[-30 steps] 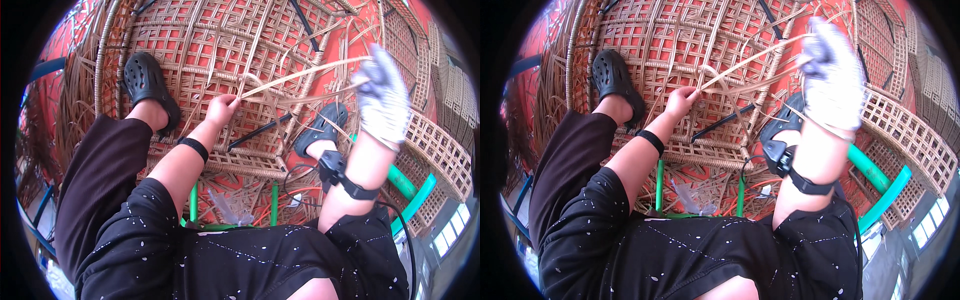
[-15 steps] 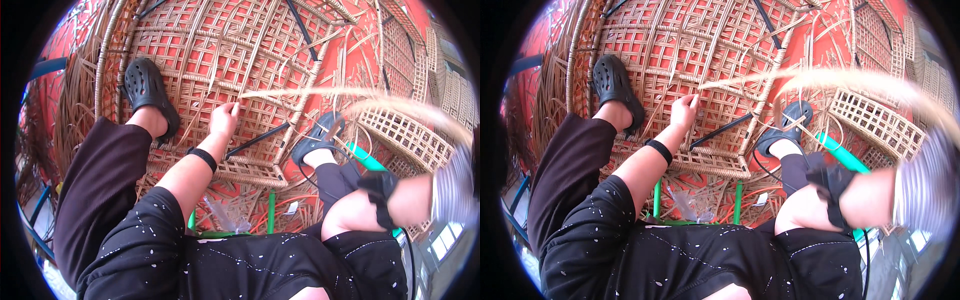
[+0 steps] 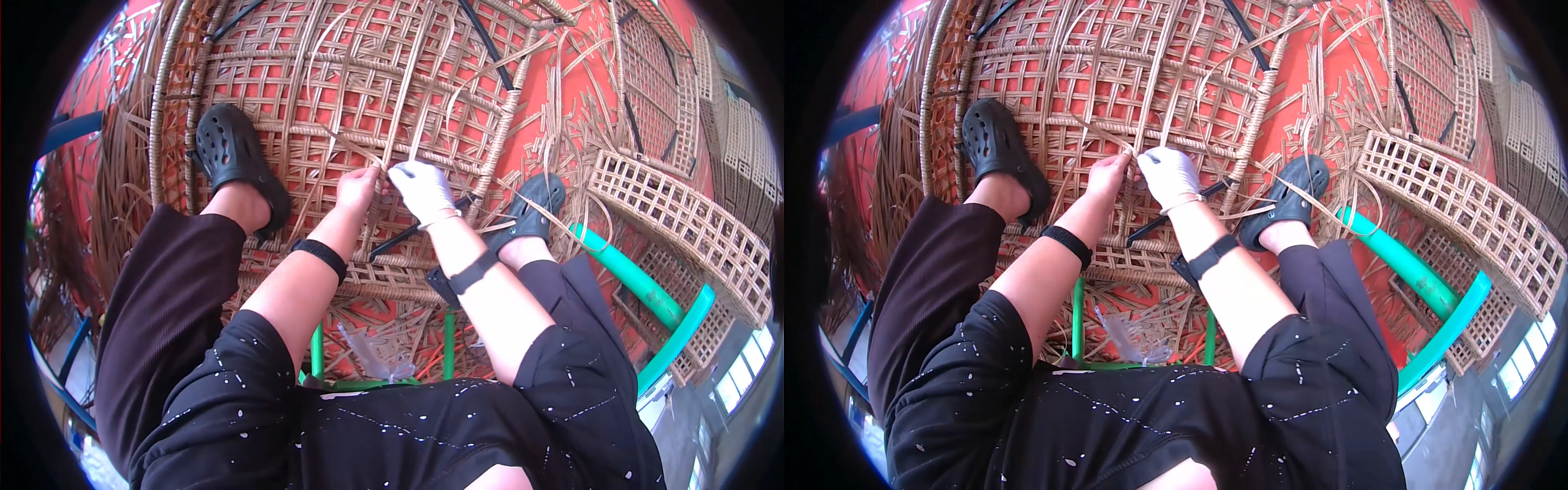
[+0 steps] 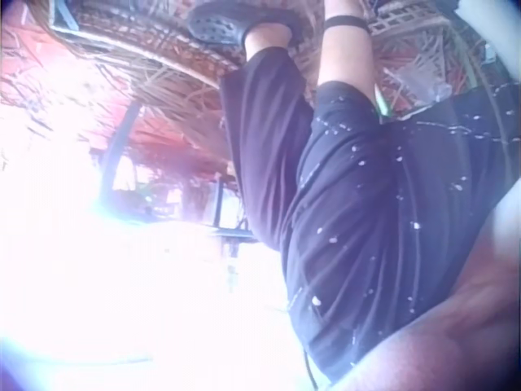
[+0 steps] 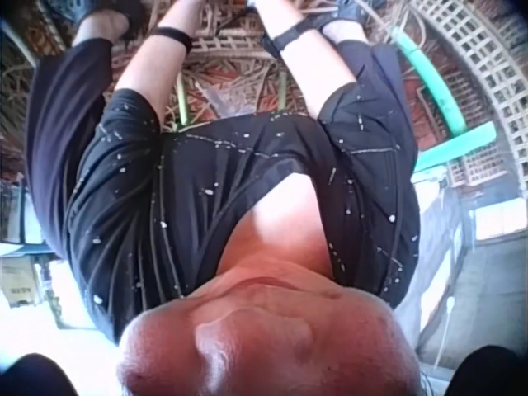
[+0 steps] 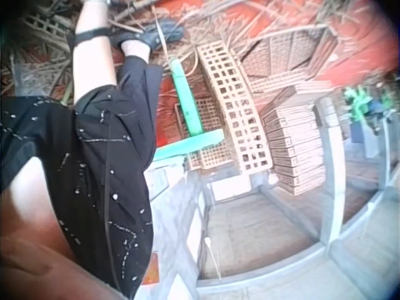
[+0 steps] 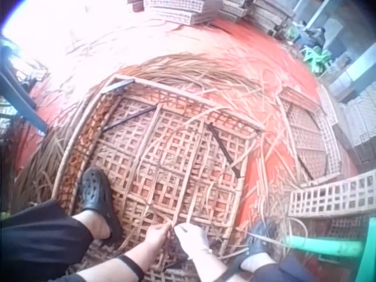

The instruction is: Weaving and securing bamboo or wicker strips onto the frame of a chair.

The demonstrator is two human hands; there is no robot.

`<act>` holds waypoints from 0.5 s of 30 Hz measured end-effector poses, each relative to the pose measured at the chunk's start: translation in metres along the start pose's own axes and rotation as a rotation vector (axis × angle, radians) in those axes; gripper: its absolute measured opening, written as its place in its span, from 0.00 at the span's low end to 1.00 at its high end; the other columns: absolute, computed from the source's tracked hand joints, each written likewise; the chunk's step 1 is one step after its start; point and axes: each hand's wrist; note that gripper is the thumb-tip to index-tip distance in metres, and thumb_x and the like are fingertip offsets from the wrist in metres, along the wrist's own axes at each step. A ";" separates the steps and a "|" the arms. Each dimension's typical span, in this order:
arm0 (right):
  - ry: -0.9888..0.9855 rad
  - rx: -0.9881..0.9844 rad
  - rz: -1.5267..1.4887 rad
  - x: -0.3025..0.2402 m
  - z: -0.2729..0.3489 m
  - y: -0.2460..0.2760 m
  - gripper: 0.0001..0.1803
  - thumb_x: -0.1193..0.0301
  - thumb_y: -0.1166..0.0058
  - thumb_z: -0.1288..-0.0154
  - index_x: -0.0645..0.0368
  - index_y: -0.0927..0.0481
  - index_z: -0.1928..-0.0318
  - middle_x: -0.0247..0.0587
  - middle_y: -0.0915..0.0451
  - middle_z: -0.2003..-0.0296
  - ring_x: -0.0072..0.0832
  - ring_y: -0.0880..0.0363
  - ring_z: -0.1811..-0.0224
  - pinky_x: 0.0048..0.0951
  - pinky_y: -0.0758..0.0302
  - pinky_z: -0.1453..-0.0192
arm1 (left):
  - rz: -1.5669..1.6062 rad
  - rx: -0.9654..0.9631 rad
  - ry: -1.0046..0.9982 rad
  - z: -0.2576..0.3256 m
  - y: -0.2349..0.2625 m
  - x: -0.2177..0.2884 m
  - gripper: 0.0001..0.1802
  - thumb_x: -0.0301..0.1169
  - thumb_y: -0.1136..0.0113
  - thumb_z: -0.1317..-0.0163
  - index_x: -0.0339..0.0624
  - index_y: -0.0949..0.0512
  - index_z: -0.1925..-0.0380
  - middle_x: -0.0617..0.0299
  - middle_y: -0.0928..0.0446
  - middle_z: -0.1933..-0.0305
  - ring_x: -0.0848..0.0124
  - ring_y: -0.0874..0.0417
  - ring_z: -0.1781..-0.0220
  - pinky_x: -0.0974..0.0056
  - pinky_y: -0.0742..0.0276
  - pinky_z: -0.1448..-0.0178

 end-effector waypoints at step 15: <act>-0.041 -0.006 0.038 0.047 -0.035 -0.052 0.17 0.56 0.48 0.48 0.56 0.18 0.68 0.44 0.19 0.71 0.38 0.21 0.69 0.34 0.27 0.64 | -0.502 0.272 -0.592 0.028 -0.017 -0.032 0.22 0.30 0.55 0.37 0.39 0.39 0.43 0.45 0.26 0.52 0.54 0.25 0.50 0.58 0.30 0.45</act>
Point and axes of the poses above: each hand's wrist, its own z-axis away from the middle knuckle, its own y-axis out of the back of the hand, x = y × z
